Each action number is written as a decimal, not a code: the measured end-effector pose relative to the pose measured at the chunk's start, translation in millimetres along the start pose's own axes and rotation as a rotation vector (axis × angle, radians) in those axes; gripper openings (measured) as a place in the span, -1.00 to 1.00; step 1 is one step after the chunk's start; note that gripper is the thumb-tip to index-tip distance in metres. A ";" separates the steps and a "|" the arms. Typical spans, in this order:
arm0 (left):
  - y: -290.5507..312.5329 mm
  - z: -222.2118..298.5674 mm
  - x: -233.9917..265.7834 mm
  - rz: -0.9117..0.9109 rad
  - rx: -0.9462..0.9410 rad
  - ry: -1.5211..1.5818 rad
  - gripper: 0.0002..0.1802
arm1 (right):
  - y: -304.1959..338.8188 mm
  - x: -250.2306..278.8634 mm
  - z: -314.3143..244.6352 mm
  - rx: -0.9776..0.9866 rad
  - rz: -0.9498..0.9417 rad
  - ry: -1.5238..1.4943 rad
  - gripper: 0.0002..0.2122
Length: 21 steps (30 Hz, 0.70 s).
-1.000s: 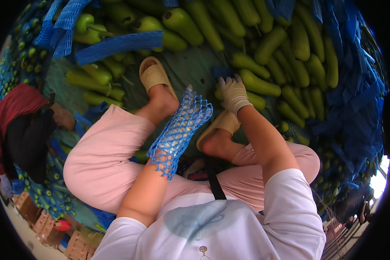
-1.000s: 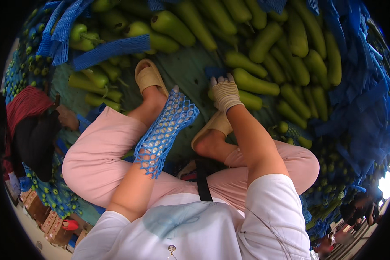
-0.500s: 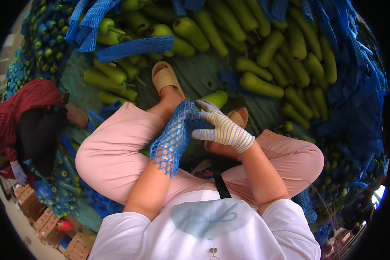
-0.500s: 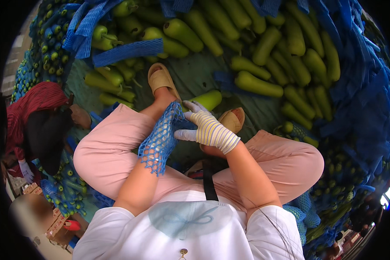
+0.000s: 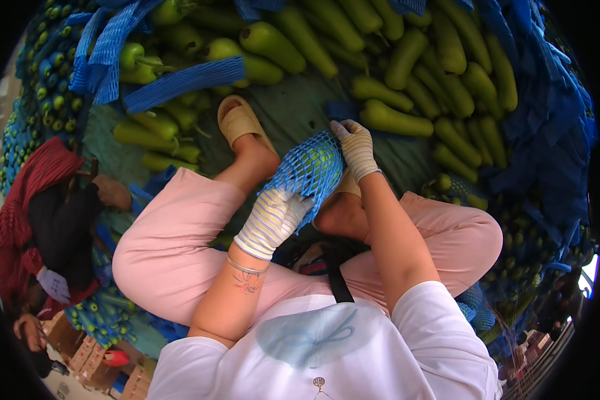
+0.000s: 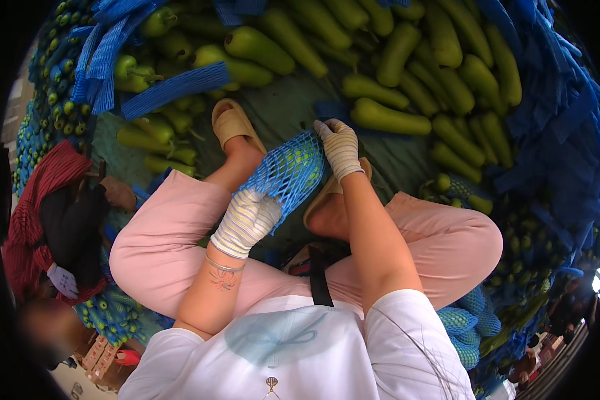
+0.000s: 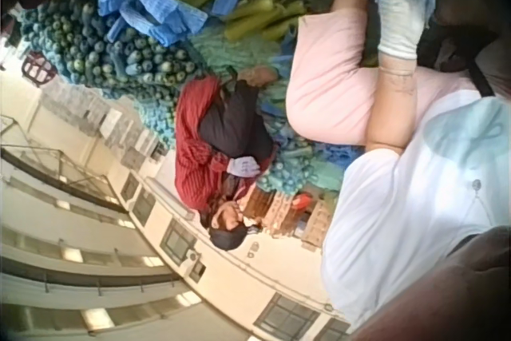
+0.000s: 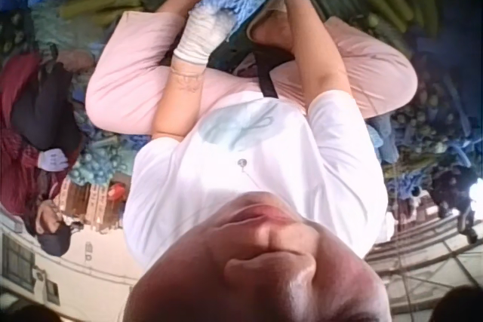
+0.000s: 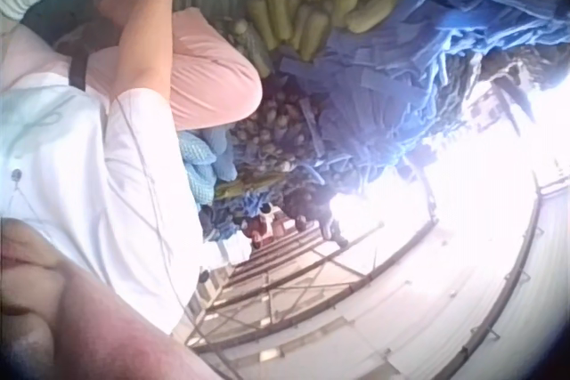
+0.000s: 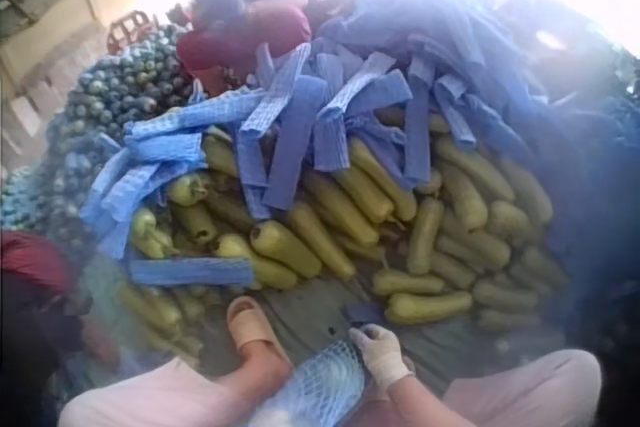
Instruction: Packing green gourds into protective blue nets by sliding the gourd into the net and stretching it over.
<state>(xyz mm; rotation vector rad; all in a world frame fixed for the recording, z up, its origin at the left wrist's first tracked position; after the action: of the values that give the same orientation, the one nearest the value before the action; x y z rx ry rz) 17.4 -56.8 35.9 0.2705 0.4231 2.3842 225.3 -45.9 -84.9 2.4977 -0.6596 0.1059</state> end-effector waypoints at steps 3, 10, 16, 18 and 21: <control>-8.6 0.6 0.8 0.116 0.583 1.323 -0.66 | -10.6 0.8 22.4 0.007 0.076 0.225 -0.71; -8.9 -8.2 -6.1 0.334 0.601 1.126 -0.64 | 39.3 -0.8 13.4 -0.274 0.414 0.214 -0.55; -3.0 -23.9 -26.4 0.109 0.136 -0.125 -0.64 | 80.9 -26.2 32.5 -0.788 -0.180 -1.149 -0.32; 4.0 9.4 -26.1 -0.113 0.159 -0.077 -0.66 | 82.5 -13.9 51.7 -0.783 -0.453 -1.370 -0.33; 22.7 76.0 20.6 -0.361 0.137 -0.020 -0.53 | 105.7 -7.4 7.7 -0.816 -0.510 -1.413 -0.39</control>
<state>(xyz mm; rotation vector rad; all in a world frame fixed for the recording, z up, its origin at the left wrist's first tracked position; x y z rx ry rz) 11.6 -41.8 116.2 0.2562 0.5756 2.0018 167.9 -123.8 -41.1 1.5155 -0.3523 -1.8043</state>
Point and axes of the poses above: each hand's wrist, its own y-axis away from the middle knuckle, its own x-axis out of the back of the hand, z = x × y, the point moved 1 cm from there along -y, towards the middle knuckle, and after that the axes turned 2 degrees about x, right-handed, at the moved point
